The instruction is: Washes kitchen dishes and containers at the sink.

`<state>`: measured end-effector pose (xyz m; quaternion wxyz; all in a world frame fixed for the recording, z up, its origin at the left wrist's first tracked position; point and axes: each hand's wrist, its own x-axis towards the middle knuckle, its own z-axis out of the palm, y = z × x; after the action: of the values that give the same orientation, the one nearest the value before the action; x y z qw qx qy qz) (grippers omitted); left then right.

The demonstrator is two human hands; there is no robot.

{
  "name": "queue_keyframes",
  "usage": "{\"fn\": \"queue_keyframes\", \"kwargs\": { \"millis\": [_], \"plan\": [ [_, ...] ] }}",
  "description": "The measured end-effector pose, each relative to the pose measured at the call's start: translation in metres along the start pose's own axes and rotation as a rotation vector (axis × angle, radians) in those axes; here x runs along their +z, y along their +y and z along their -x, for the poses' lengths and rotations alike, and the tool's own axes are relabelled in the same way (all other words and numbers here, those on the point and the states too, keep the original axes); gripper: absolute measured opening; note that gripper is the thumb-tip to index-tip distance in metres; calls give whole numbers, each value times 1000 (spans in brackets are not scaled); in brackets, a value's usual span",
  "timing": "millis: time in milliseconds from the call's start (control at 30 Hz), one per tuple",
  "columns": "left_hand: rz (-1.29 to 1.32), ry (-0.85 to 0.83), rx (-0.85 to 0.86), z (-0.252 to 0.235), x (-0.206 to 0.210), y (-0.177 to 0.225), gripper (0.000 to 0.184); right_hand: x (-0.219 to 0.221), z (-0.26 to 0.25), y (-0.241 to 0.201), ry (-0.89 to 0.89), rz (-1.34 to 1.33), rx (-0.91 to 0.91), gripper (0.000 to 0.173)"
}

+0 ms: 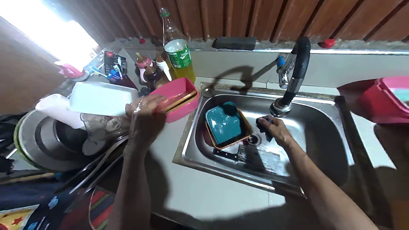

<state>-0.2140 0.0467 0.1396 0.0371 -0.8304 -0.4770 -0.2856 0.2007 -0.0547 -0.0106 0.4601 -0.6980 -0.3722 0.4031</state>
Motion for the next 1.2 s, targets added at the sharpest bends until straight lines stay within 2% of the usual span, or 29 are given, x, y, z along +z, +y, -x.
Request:
{"fn": "queue_keyframes", "kwargs": {
  "millis": [67, 133, 167, 200, 267, 333, 433, 533, 633, 733, 800, 867, 900, 933, 1000, 1033, 1067, 1133, 1200],
  "plan": [
    [1, 30, -10, 3, -6, 26, 42, 4, -9, -11, -27, -48, -34, 19],
    [174, 130, 79, 8, 5, 63, 39, 8, -17, -17, -47, -137, -71, 16],
    [292, 111, 125, 8, 19, 80, 36, 9, -20, -19, -65, -182, -94, 19],
    [393, 33, 167, 6, 37, 94, 34, 11, -22, -21, -78, -202, -116, 25],
    [491, -205, 190, -3, 82, 110, 35, 18, -20, -24, -48, -218, -141, 20],
    [418, -428, 114, -18, 127, 115, 45, 25, -15, -24, 29, -218, -98, 24],
    [114, -666, -66, -41, 177, 117, 70, 23, -7, -13, 203, -226, 44, 35],
    [-69, -666, -97, -46, 211, 112, 74, 9, 5, 3, 243, -263, 139, 39],
    [-64, -674, -117, -52, 210, 117, 77, -8, 12, 19, 228, -330, 185, 43],
    [16, -783, -93, -64, 181, 130, 63, -20, 17, 23, 223, -406, 253, 46],
    [128, -844, -35, -70, 151, 138, 41, -26, 20, 15, 216, -475, 304, 46],
    [267, -809, -38, -72, 122, 141, 25, -34, 22, 4, 191, -547, 309, 50],
    [351, -751, -78, -70, 111, 141, 27, -37, 21, -3, 182, -591, 291, 52],
    [450, -682, -130, -65, 105, 139, 37, -39, 20, -10, 190, -657, 263, 54],
    [727, -630, -261, -49, 103, 144, 67, -38, 15, -22, 231, -785, 190, 52],
    [900, -623, -338, -35, 110, 153, 73, -32, 13, -24, 260, -786, 135, 50],
    [1079, -628, -447, -19, 122, 164, 72, -22, 13, -25, 287, -714, 64, 46],
    [1377, -658, -699, 3, 156, 191, 56, 14, 22, -21, 282, -410, -85, 39],
    [1498, -665, -871, 11, 178, 207, 54, 53, 36, -15, 148, -120, -252, 47]
  ]
}}
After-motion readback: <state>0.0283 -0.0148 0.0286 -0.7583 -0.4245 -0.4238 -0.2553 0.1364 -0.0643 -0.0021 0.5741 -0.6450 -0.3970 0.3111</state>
